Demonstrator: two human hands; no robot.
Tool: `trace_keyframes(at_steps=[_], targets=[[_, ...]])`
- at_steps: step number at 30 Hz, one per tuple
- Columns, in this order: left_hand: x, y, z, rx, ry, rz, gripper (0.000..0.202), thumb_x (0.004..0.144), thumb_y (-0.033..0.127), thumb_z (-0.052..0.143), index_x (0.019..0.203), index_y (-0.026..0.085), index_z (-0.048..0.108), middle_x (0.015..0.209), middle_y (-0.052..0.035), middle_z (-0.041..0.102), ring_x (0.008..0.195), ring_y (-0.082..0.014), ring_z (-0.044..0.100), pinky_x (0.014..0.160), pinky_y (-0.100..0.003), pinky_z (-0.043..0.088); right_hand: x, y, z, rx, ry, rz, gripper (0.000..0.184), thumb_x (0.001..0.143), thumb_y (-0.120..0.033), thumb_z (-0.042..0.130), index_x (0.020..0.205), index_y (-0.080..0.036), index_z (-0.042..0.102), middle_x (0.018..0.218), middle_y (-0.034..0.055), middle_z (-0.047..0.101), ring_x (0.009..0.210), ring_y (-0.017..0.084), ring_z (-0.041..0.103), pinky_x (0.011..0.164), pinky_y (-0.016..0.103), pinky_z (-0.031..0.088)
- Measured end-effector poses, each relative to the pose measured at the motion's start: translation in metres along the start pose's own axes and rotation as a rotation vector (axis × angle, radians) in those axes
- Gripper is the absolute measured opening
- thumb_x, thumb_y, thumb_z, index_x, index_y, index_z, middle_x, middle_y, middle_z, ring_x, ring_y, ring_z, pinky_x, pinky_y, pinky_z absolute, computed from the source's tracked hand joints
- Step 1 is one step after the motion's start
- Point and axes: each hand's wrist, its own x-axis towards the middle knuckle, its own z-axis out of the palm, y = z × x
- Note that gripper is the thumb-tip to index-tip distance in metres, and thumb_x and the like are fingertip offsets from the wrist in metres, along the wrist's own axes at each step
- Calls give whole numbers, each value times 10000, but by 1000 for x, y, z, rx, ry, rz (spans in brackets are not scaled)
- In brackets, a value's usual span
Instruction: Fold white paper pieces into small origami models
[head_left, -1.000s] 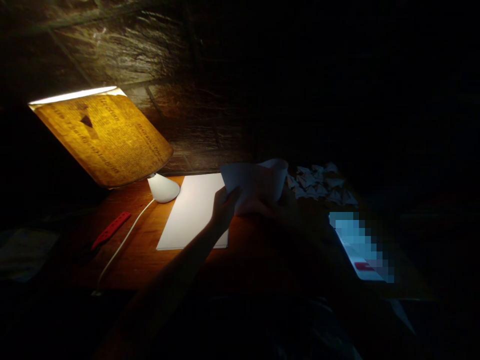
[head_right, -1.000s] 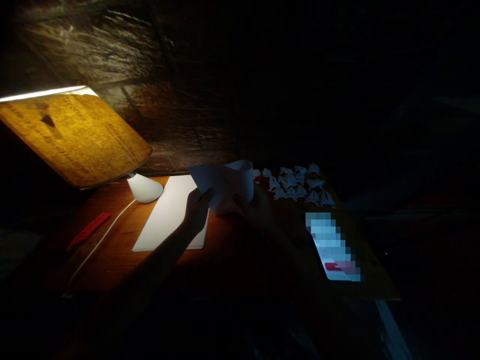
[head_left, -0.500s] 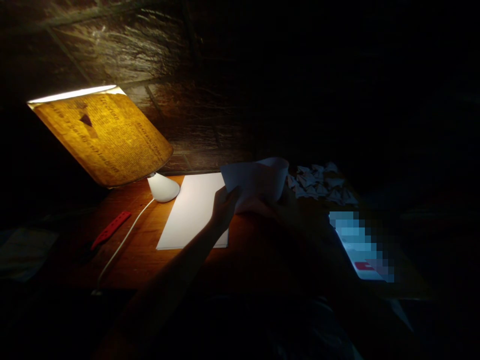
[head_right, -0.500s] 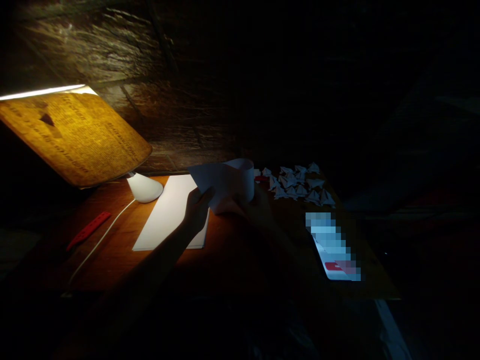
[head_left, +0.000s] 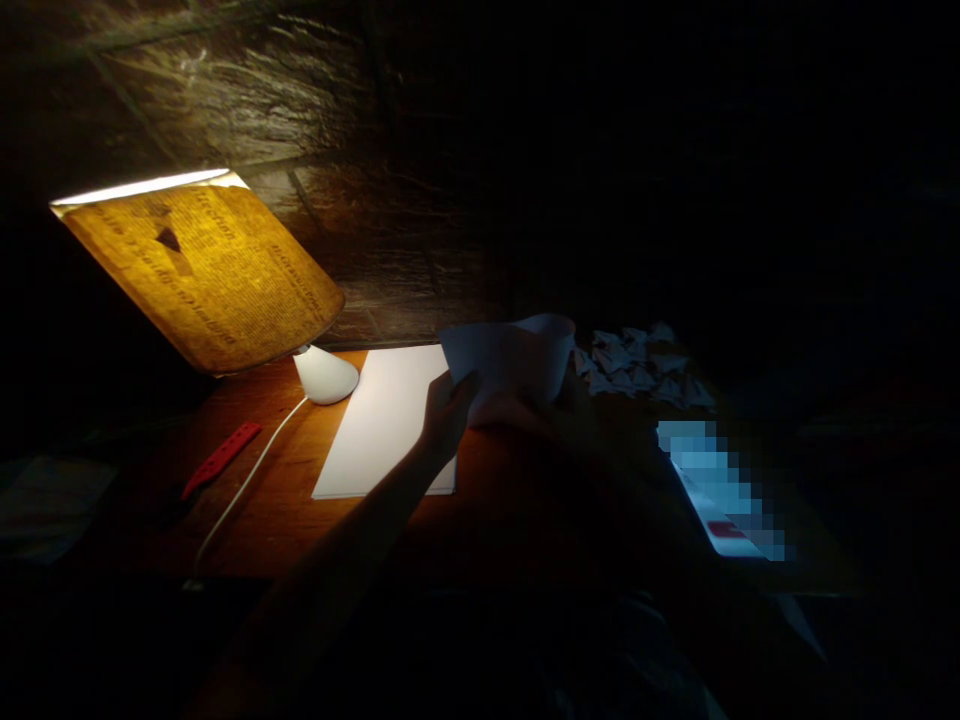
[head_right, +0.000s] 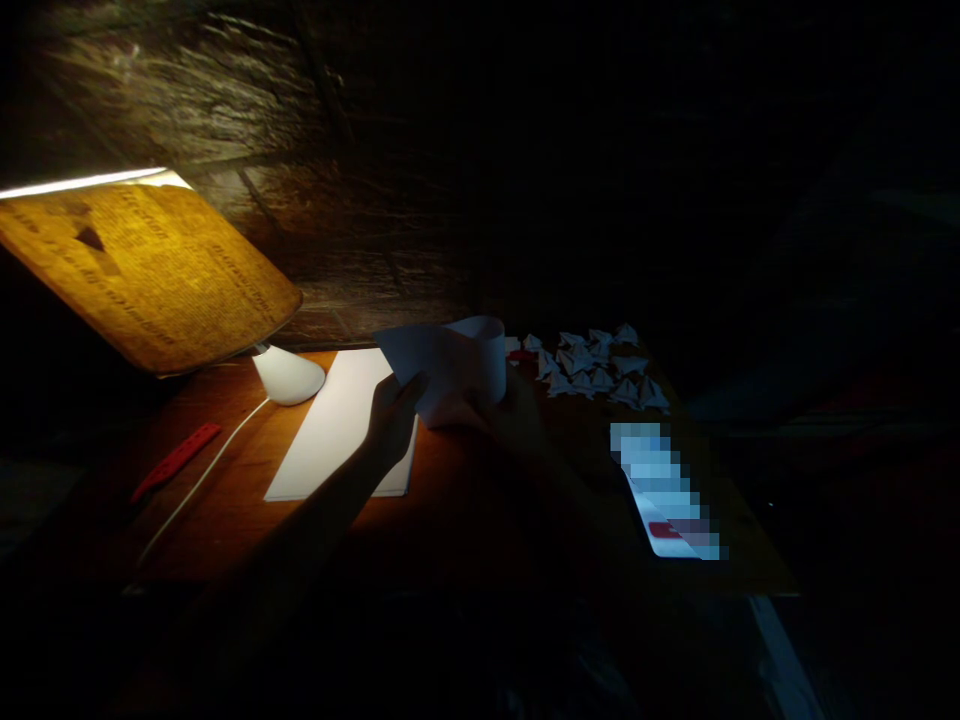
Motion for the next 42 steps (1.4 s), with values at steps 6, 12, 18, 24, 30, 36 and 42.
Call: trace_keyframes(at_steps=[6,12,18,24,30,36,42], targets=[[-1,2,1,6,-4,-13,427,747,499,812,634,156,585,590,21,487,568,-104,407,507,-239,317,0,0,0,-4,-13,6,473,768,-558,733,1089,-216,671,1094,107,736,1055,330,681,879,474,579],[-1,5,1,8,-11,-10,422,740,501,814,641,156,592,605,16,501,574,-110,417,516,-247,327,-1,-3,-1,-2,-22,-6,465,768,-577,731,1059,-219,674,1065,108,741,1037,336,684,866,476,580],[-1,4,1,-12,5,-28,377,734,460,821,648,155,615,610,11,520,584,-118,444,520,-243,345,4,8,0,-1,-29,-41,412,781,-552,725,1038,-233,679,1031,101,748,981,329,696,838,483,595],[-1,2,1,12,18,-31,352,725,435,813,656,145,625,627,4,544,612,-125,471,550,-241,364,4,7,0,-12,-15,-24,450,751,-545,744,1049,-215,679,1044,104,750,988,332,695,837,468,595],[0,1,1,3,27,-30,345,724,428,810,650,149,620,621,2,539,603,-127,467,537,-245,358,0,1,0,-24,-12,10,405,788,-529,720,1054,-226,689,1049,89,754,1027,328,696,852,465,600],[0,1,0,1,14,-20,333,731,415,813,659,149,626,623,4,553,602,-127,478,540,-244,373,-2,-2,0,10,-16,-1,375,796,-516,716,1048,-240,686,1070,98,748,1006,326,697,852,473,601],[0,-2,0,-14,3,-28,336,743,425,809,665,154,626,631,-2,559,601,-130,491,547,-247,386,1,2,0,17,-27,-3,400,777,-528,724,1037,-227,677,1045,105,748,985,322,696,838,476,601]])
